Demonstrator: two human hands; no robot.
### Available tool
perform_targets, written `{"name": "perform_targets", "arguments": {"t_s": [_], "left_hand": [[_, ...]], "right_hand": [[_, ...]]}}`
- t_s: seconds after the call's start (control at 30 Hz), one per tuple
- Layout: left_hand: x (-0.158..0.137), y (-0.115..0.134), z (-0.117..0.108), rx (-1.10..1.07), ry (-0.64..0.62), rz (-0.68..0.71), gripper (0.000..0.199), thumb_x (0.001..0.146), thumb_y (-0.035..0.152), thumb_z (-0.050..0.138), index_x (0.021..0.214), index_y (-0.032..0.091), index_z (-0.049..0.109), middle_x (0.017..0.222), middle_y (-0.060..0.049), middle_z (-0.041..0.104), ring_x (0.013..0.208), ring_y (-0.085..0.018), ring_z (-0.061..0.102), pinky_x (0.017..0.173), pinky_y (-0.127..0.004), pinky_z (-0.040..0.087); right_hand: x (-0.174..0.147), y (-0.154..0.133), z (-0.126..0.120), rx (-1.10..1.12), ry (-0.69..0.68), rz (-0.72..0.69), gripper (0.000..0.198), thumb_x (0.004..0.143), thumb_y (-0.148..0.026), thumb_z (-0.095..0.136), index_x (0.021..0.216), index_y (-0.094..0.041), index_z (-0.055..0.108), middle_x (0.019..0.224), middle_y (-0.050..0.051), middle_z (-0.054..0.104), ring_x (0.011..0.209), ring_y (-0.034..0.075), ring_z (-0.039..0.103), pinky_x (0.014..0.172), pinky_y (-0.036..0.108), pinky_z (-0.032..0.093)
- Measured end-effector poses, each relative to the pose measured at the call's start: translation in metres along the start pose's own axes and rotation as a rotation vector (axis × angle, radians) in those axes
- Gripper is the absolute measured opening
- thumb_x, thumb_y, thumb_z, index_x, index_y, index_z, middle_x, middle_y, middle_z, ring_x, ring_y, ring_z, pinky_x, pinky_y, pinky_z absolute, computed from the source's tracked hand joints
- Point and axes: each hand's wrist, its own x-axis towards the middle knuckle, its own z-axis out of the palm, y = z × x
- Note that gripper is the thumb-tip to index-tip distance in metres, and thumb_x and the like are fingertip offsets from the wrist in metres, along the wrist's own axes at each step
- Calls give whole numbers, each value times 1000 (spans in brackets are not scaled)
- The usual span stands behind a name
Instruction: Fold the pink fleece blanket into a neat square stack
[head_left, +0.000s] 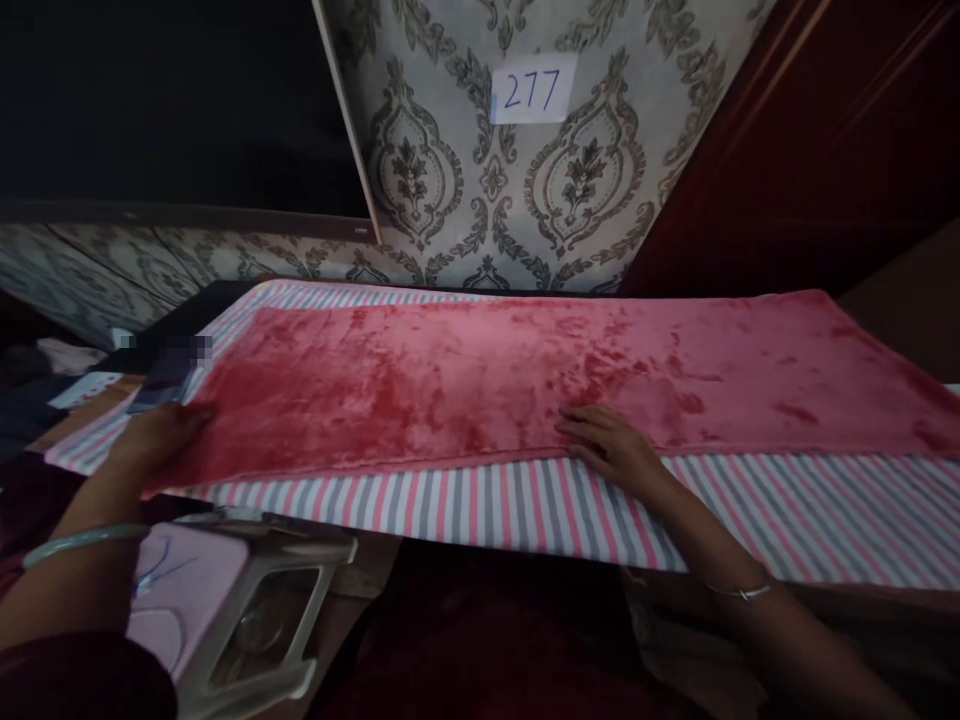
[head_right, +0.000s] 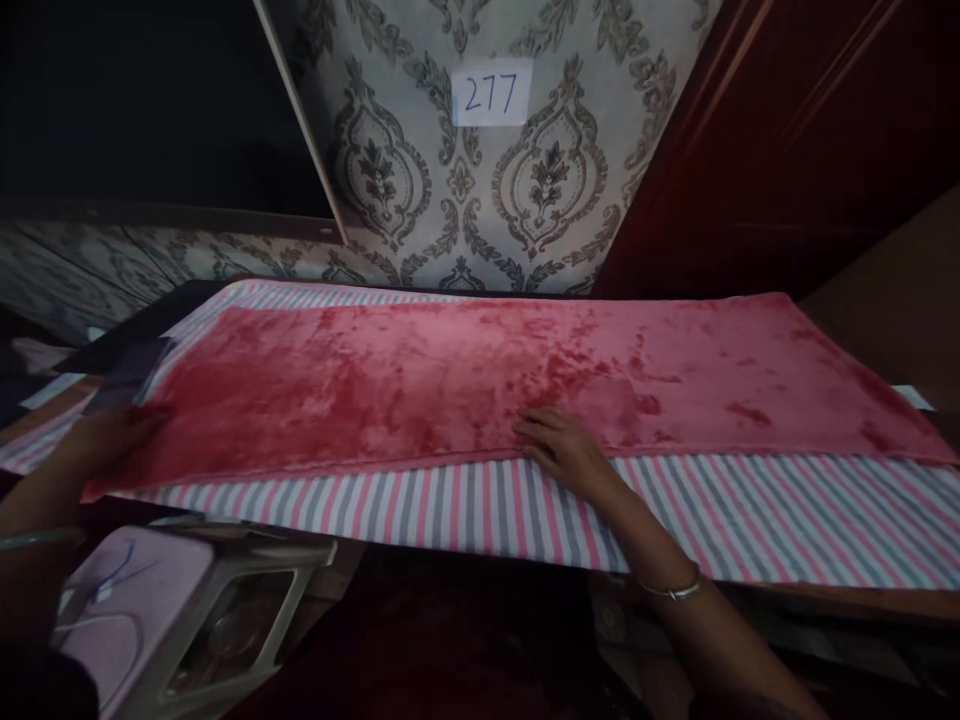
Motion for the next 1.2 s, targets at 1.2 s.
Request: {"name": "perform_targets", "arguments": {"t_s": [1.2], "left_hand": [[-105,228,40,-598,208,1305,27,95,35,49,107,32,73,108,-4,77,95,-24,74,82,-34,62]], "right_hand": [[-84,55,-77,-420,161,431,37,94,-14,48,118,-20,76,125,10,73,117,29,66,102,49,52]]}}
